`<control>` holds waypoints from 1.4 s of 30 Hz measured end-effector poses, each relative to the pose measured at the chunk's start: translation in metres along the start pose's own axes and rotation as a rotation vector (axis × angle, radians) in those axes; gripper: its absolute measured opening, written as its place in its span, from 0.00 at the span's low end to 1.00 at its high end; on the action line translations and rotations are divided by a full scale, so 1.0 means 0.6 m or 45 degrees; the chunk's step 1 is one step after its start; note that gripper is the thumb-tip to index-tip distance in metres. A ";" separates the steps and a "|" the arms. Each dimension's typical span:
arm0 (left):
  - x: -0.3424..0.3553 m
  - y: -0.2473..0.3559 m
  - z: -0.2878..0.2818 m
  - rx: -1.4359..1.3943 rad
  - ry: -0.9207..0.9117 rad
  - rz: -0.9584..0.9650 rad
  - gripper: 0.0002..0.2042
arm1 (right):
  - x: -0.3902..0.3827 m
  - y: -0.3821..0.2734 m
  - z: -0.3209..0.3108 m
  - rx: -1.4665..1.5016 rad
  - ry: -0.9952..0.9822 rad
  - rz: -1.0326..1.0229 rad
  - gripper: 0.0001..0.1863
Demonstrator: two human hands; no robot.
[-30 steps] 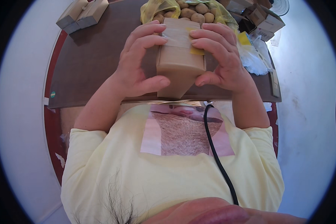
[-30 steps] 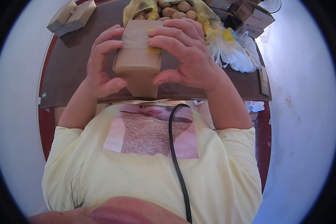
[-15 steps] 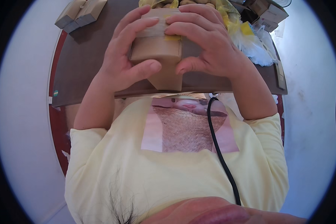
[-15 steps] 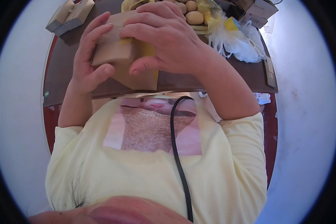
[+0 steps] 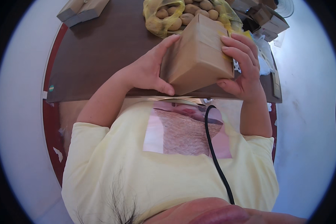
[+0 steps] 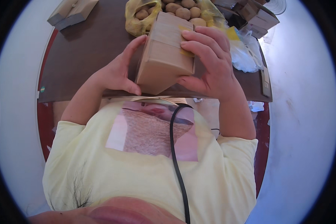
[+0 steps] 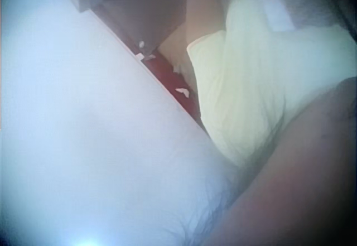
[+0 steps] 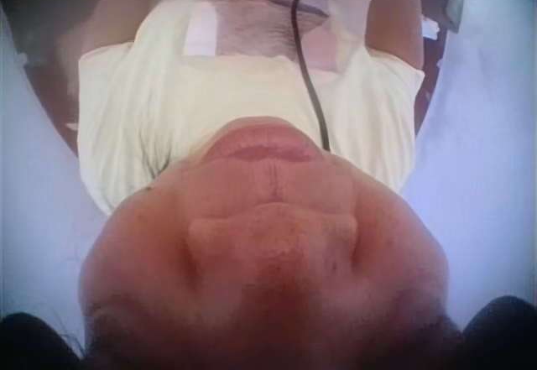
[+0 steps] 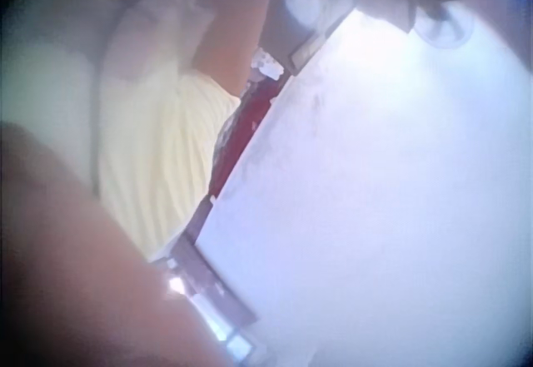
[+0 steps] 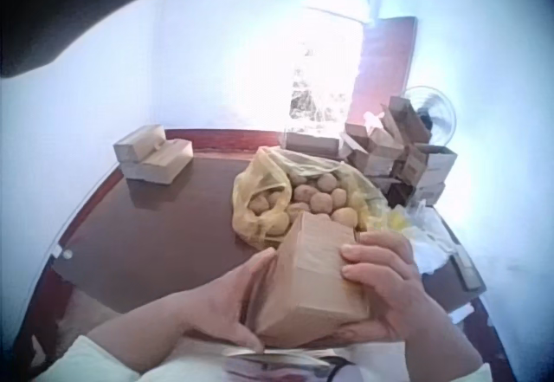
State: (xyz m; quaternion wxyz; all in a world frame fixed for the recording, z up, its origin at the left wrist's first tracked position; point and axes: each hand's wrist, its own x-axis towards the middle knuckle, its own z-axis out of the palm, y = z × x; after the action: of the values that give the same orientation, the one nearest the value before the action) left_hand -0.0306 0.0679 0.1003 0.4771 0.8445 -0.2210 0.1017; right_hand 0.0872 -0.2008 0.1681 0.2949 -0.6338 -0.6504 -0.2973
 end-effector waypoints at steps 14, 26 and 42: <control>0.092 0.024 0.085 0.711 -0.210 0.022 0.48 | -0.284 -0.032 0.011 0.081 -0.021 0.878 0.27; 0.094 0.034 0.085 1.001 -0.330 -0.074 0.46 | -0.306 0.004 0.000 0.138 -0.334 0.955 0.34; -0.040 -0.039 0.052 0.274 0.221 -0.109 0.39 | -0.251 0.030 -0.001 0.070 -0.374 0.902 0.48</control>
State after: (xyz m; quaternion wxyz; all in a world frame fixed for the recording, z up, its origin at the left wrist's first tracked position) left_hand -0.0420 0.0583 0.0565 0.4050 0.8874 -0.1307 0.1772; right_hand 0.1086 -0.2988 0.0545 0.2997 -0.8469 -0.4343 -0.0655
